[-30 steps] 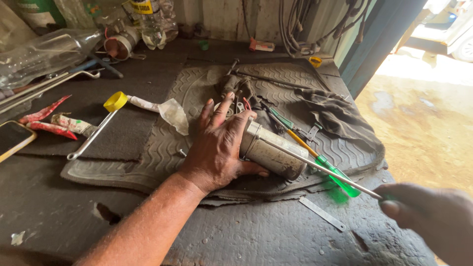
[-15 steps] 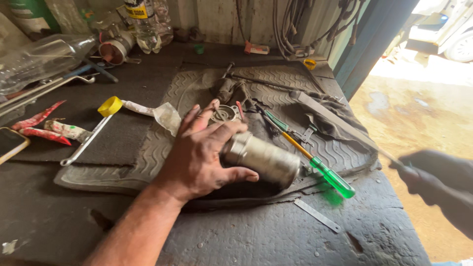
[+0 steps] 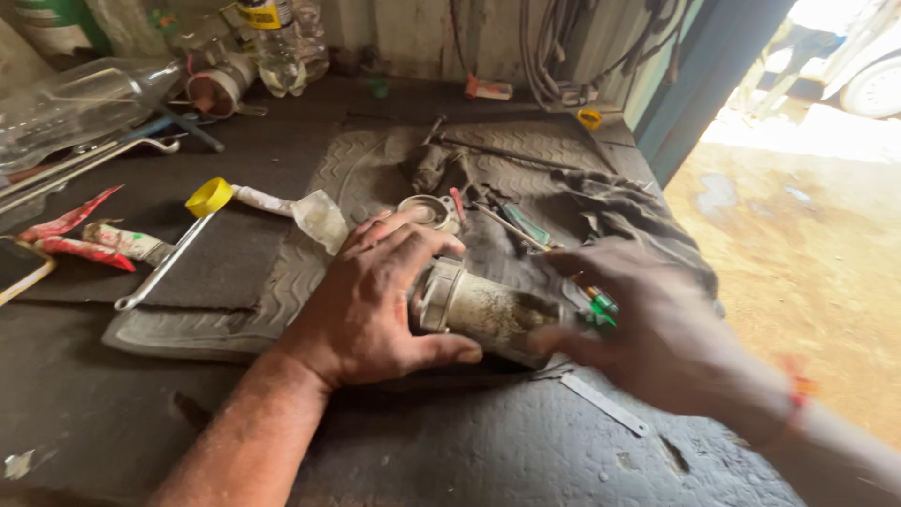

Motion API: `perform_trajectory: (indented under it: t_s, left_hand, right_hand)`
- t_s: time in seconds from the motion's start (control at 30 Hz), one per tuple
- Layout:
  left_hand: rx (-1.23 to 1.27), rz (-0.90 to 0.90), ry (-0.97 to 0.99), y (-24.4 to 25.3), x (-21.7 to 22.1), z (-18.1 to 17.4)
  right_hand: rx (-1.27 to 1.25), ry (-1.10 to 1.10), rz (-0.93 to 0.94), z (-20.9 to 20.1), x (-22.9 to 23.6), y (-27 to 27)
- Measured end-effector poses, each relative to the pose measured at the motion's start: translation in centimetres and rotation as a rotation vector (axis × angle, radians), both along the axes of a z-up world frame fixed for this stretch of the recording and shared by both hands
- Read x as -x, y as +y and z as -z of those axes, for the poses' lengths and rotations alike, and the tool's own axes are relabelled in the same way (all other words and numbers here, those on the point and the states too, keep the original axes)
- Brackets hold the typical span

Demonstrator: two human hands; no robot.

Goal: The person assembles a cylindrical electric motor by inserting the stator into the housing and securing it with screws. They use a screwdriver to tighten the screws and manipulate the wires to ensure proper connection.

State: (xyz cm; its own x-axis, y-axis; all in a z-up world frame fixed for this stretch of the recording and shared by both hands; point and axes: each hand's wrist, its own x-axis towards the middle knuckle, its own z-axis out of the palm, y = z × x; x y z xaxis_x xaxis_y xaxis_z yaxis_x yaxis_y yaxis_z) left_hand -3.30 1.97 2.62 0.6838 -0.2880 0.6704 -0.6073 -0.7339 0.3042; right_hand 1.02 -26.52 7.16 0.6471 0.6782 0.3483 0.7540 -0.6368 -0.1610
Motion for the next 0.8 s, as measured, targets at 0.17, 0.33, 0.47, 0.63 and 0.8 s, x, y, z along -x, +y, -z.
perform_trajectory:
  t_s: [0.17, 0.33, 0.47, 0.63, 0.8]
  left_hand:
    - [0.166, -0.013, 0.082, 0.5, 0.4, -0.1]
    - [0.452, 0.116, -0.031, 1.0, 0.1, -0.7]
    - [0.877, 0.179, -0.122, 2.3, 0.1, -1.2]
    - [1.484, 0.537, 0.512, 3.8, -1.1, -0.9]
    - [1.101, 0.262, 0.746, 4.0, -1.3, -0.6]
  right_hand:
    - [0.281, 0.530, 0.280, -2.2, 2.1, 5.9]
    - [0.033, 0.322, 0.194, -1.3, 3.6, 6.1]
    - [-0.162, 0.049, -0.019, 0.6, 3.6, 5.4]
    - [-0.226, -0.156, -0.111, 1.4, 2.5, 4.8]
    - [-0.190, -0.202, -0.145, 1.7, 1.6, 3.6]
